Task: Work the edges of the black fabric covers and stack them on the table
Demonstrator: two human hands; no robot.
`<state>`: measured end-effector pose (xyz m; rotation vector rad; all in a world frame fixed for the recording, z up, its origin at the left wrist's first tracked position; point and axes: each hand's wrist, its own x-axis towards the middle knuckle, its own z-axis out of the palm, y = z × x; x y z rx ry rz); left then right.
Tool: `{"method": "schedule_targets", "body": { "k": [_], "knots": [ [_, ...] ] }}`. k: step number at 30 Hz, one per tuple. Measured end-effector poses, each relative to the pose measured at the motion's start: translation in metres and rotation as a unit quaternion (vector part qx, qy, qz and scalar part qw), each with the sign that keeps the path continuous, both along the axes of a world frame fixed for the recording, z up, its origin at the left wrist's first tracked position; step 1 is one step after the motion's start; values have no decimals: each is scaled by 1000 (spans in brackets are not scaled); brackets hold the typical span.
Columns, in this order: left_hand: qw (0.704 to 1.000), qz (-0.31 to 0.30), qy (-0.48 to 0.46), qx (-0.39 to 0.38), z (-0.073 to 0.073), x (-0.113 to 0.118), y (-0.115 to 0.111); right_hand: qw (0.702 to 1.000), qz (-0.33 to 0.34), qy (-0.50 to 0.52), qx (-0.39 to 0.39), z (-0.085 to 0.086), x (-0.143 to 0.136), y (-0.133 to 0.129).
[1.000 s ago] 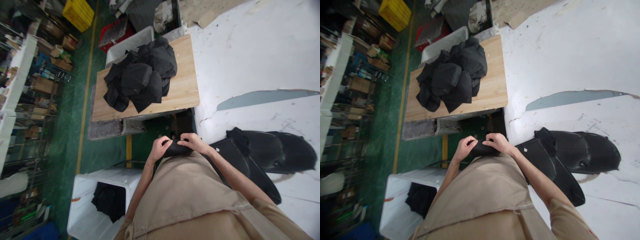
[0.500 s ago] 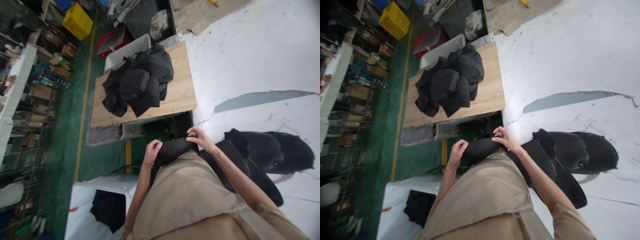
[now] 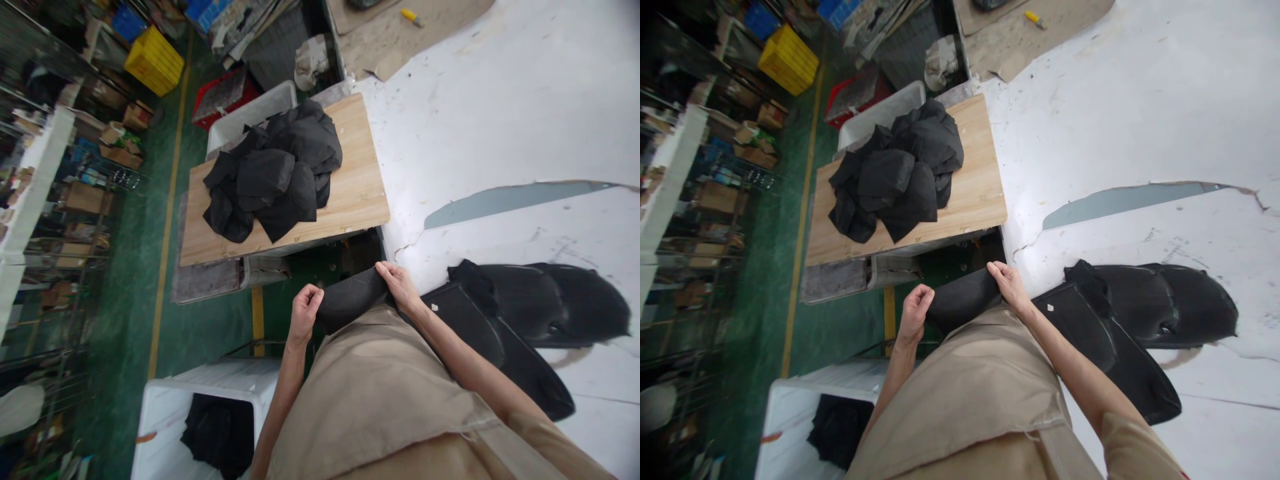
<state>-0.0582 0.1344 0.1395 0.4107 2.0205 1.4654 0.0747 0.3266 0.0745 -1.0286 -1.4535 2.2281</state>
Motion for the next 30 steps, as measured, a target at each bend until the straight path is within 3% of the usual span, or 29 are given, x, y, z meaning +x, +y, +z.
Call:
{"method": "schedule_targets", "body": {
  "k": [5,9,11,14,17,20,22,26,30],
  "knots": [
    [998,29,-45,40,-1,5,3,994,-58,-4,-89,10,-11,-5],
    [998,21,-50,16,-1,3,-2,992,-51,-17,-110,10,-16,-1],
    [999,-24,-11,-40,1,-2,-5,997,-40,-37,-63,7,-19,3],
    [977,-125,94,-144,7,-10,1,993,-23,-70,96,9,-26,5],
    [936,-209,209,-191,10,-11,19,959,24,-82,271,26,-36,-6],
    [921,-236,259,-173,5,-9,37,922,101,-20,373,40,-46,-18],
    [929,-228,245,-155,-1,-9,39,916,100,-13,388,41,-46,-17],
    [943,-235,163,-170,-10,-15,22,939,10,-78,336,28,-34,6],
    [950,-233,72,-195,-8,-19,4,939,-5,-123,322,14,-25,25]
  ]
}}
